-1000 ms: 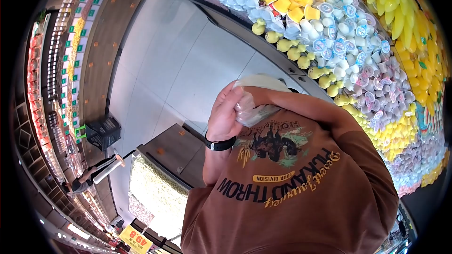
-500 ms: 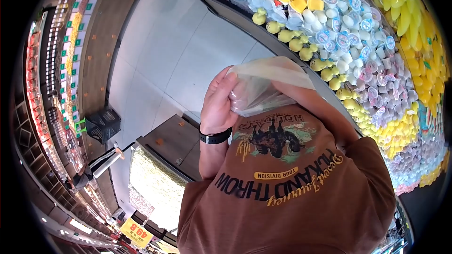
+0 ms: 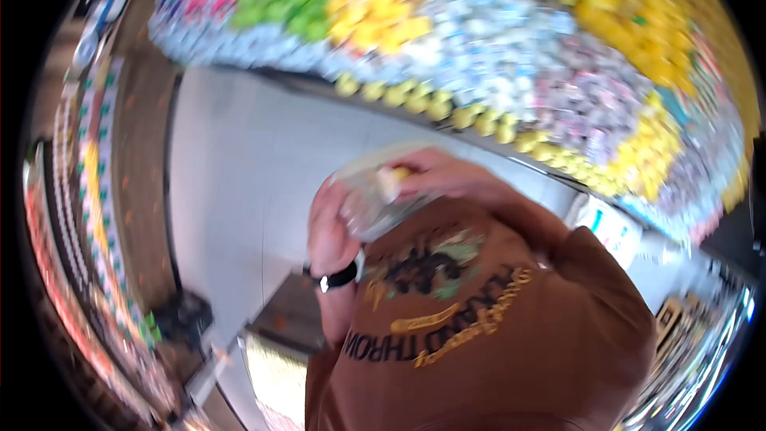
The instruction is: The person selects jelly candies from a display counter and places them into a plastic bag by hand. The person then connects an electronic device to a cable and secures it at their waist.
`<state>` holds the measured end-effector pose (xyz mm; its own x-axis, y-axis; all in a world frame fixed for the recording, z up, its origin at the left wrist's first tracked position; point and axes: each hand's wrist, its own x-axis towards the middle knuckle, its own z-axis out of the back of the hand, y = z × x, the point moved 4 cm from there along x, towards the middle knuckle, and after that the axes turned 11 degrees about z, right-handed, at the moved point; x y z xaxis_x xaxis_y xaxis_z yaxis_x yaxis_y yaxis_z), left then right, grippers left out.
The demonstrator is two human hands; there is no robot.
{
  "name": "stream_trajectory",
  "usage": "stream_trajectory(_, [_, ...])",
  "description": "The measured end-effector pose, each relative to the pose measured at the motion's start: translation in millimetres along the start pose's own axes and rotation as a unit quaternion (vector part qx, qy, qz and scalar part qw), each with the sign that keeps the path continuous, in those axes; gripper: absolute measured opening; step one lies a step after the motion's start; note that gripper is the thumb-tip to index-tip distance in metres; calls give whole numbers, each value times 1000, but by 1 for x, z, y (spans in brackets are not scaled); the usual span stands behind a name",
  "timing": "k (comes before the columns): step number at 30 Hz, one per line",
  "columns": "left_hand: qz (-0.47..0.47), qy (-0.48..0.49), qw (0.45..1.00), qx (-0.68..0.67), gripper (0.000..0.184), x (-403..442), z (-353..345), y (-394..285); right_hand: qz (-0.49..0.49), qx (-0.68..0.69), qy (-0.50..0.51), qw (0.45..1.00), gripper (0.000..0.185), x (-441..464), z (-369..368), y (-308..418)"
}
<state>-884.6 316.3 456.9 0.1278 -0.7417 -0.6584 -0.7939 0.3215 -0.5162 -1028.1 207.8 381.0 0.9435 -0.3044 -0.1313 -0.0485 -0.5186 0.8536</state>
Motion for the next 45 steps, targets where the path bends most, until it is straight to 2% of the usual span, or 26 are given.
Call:
stream_trajectory(2, [23,12,1000,-6,16,0,-4,5,-9,-6,-5,1000,48,-7,-6,3])
stream_trajectory(3, [38,90,995,-33,15,5,8,10,-3,-54,5,999,49,-9,-12,13])
stream_trajectory(5, [61,75,995,-22,13,11,9,15,21,-43,3,999,49,-18,-13,9])
stream_trajectory(7, [85,111,990,-9,14,18,10,20,55,-31,-7,998,48,-28,-15,10])
stream_trajectory(9, [80,13,996,41,15,20,-8,24,76,-22,6,997,43,-40,-14,11])
stream_trajectory(11, [99,17,993,67,15,27,-10,26,88,-21,4,996,41,-49,-15,5])
stream_trajectory(13, [151,119,979,66,16,39,1,30,115,39,-46,991,35,-60,-18,1])
stream_trajectory(14, [156,64,981,94,18,42,-2,33,129,51,-76,987,32,-66,-17,-4])
stream_trajectory(17, [222,282,933,38,21,72,17,45,170,69,-191,964,28,-91,-8,-9])
stream_trajectory(20, [191,168,958,136,24,66,-11,44,214,5,-285,934,24,-121,5,-2])
stream_trajectory(21, [195,172,957,130,25,68,-11,45,229,-30,-310,923,23,-131,13,4])
stream_trajectory(25, [182,148,960,151,18,62,-29,51,294,-19,-461,837,21,-187,44,45])
stream_trajectory(27, [174,130,963,161,19,57,-38,56,282,-118,-539,785,20,-230,73,60])
stream_trajectory(30, [177,116,966,147,24,53,-45,68,257,-218,-683,648,19,-305,122,78])
stream_trajectory(31, [175,107,968,146,27,51,-48,73,302,-234,-717,584,23,-328,134,88])
stream_trajectory(33, [166,95,971,144,32,49,-53,82,258,-297,-784,481,27,-384,172,96])
stream_trajectory(34, [162,92,972,143,34,48,-54,86,217,-382,-802,404,32,-408,184,106])
stream_trajectory(37, [166,72,974,136,39,47,-58,101,174,-469,-813,297,33,-453,218,138])
stream_trajectory(40, [183,73,974,114,42,46,-58,112,139,-494,-800,311,27,-474,251,158])
stream_trajectory(43, [181,62,977,97,44,39,-65,121,169,-542,-742,356,24,-491,292,147])
stream_trajectory(45, [173,54,979,90,44,37,-71,126,152,-549,-744,349,23,-494,301,142])
